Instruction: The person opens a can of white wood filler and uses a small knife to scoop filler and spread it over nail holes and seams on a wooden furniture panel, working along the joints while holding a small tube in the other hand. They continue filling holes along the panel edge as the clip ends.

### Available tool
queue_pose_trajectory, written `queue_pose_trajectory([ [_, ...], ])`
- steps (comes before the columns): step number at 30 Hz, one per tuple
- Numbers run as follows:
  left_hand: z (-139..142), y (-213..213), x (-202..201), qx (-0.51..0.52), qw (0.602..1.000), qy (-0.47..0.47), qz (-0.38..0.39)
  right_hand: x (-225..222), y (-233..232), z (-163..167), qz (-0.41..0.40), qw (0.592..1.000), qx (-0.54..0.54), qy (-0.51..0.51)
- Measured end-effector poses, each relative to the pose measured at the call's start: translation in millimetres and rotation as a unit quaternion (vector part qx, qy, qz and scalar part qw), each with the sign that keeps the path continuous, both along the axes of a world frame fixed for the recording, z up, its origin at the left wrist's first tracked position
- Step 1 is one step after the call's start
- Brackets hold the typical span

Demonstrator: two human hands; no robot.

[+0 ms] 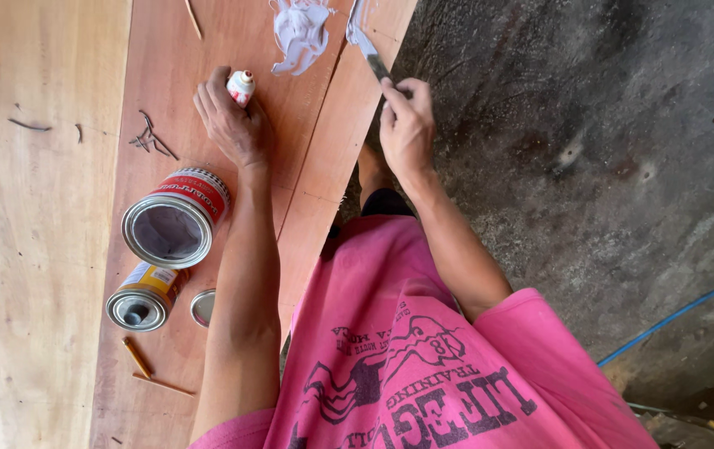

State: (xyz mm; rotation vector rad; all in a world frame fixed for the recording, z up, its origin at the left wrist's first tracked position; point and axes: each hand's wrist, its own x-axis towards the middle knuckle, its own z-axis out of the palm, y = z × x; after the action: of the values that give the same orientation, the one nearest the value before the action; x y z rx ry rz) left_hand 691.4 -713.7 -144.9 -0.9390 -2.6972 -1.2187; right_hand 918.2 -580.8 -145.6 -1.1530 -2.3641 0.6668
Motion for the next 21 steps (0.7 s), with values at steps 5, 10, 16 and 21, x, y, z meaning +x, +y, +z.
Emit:
queue_pose_trajectory([
  [5, -1, 1, 0, -0.021, 1.0, -0.003, 0.009, -3, 37, 0, -0.041, 0.999, 0.013, 0.02],
  [10, -3, -1, -2, -0.013, 1.0, -0.001, 0.007, -18, 60, -16, -0.009, 1.0, 0.021, 0.009],
  [16, -6, -3, -3, -0.01, 1.0, -0.007, 0.005, -4, 1, -7, 0.03, 0.998, -0.047, -0.022],
  [21, -6, -2, -2, -0.01, 1.0, -0.008, 0.004, 2, -16, 8, 0.023, 0.997, 0.043, -0.067],
])
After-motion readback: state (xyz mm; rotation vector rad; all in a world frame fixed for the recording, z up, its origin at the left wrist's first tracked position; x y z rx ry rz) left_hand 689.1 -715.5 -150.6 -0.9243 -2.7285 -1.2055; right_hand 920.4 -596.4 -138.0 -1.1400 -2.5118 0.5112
